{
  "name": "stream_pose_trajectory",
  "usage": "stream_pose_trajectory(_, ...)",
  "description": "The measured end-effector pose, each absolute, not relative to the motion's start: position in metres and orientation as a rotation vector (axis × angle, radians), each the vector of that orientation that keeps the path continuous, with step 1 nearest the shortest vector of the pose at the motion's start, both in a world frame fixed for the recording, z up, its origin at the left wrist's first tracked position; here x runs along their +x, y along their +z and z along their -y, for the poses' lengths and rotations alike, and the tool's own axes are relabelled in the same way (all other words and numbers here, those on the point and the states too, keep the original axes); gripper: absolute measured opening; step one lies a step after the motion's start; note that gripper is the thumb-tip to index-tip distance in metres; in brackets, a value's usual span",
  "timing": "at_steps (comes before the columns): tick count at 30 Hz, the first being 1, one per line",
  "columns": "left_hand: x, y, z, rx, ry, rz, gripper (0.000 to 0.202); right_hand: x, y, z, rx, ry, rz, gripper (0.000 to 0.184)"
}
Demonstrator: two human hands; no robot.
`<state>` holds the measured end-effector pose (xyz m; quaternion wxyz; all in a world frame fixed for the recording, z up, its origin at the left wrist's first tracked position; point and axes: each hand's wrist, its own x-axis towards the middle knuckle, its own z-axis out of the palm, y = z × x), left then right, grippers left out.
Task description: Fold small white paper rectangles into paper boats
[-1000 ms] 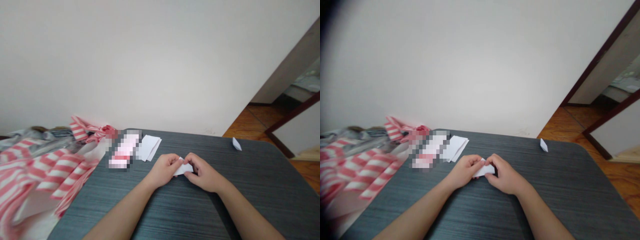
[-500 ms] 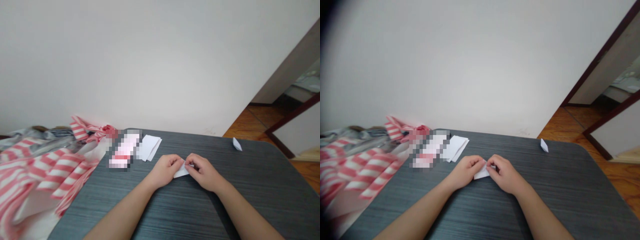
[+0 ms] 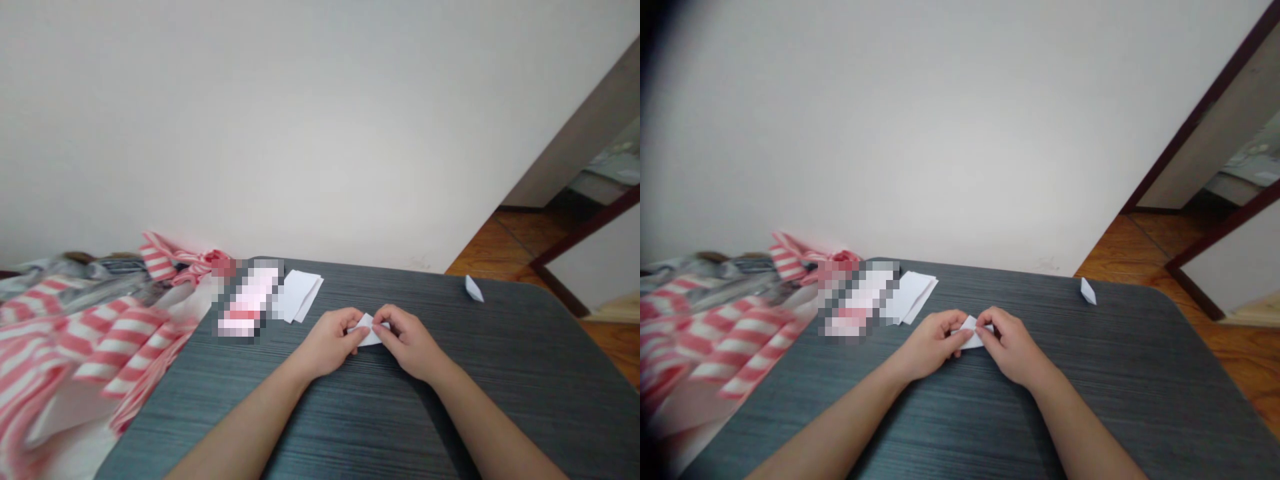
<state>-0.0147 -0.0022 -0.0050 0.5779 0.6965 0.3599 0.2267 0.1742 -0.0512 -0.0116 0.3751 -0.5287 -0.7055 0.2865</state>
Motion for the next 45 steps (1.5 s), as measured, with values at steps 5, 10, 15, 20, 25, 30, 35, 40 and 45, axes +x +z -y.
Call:
stream_pose_trajectory(5,-0.015,-0.002,0.003,1.629,0.529,-0.858,0.017,0.176,-0.018,0.051,-1.325,0.939,1.644,0.017)
stream_pose_trajectory(10,-0.016,-0.002,0.003,1.652,0.548,-0.884,0.017,0.177,-0.013,0.051,-1.455,0.972,1.712,0.016)
stream_pose_trajectory(15,-0.015,-0.002,0.003,1.67,0.548,-0.86,0.019,0.176,-0.007,0.052,-1.478,0.961,1.714,0.023)
stream_pose_trajectory(20,-0.016,-0.001,0.004,1.696,0.517,-0.813,0.025,0.175,-0.005,0.054,-1.463,0.969,1.699,0.023)
stream_pose_trajectory(25,-0.017,-0.001,0.005,1.729,0.511,-0.812,0.027,0.174,-0.005,0.054,-1.408,0.971,1.742,0.02)
stream_pose_trajectory(30,-0.018,-0.003,0.004,1.778,0.488,-0.823,0.03,0.173,-0.005,0.053,-1.41,0.998,1.759,0.02)
stream_pose_trajectory(35,-0.017,-0.002,0.004,1.75,0.508,-0.82,0.03,0.173,-0.005,0.054,-1.455,1.031,1.698,0.021)
stream_pose_trajectory(40,-0.016,-0.001,0.004,1.625,0.532,-0.826,0.029,0.175,-0.01,0.053,-1.448,1.048,1.637,0.022)
stream_pose_trajectory(45,-0.016,-0.001,0.005,1.634,0.525,-0.845,0.031,0.175,-0.013,0.052,-1.441,1.084,1.627,0.019)
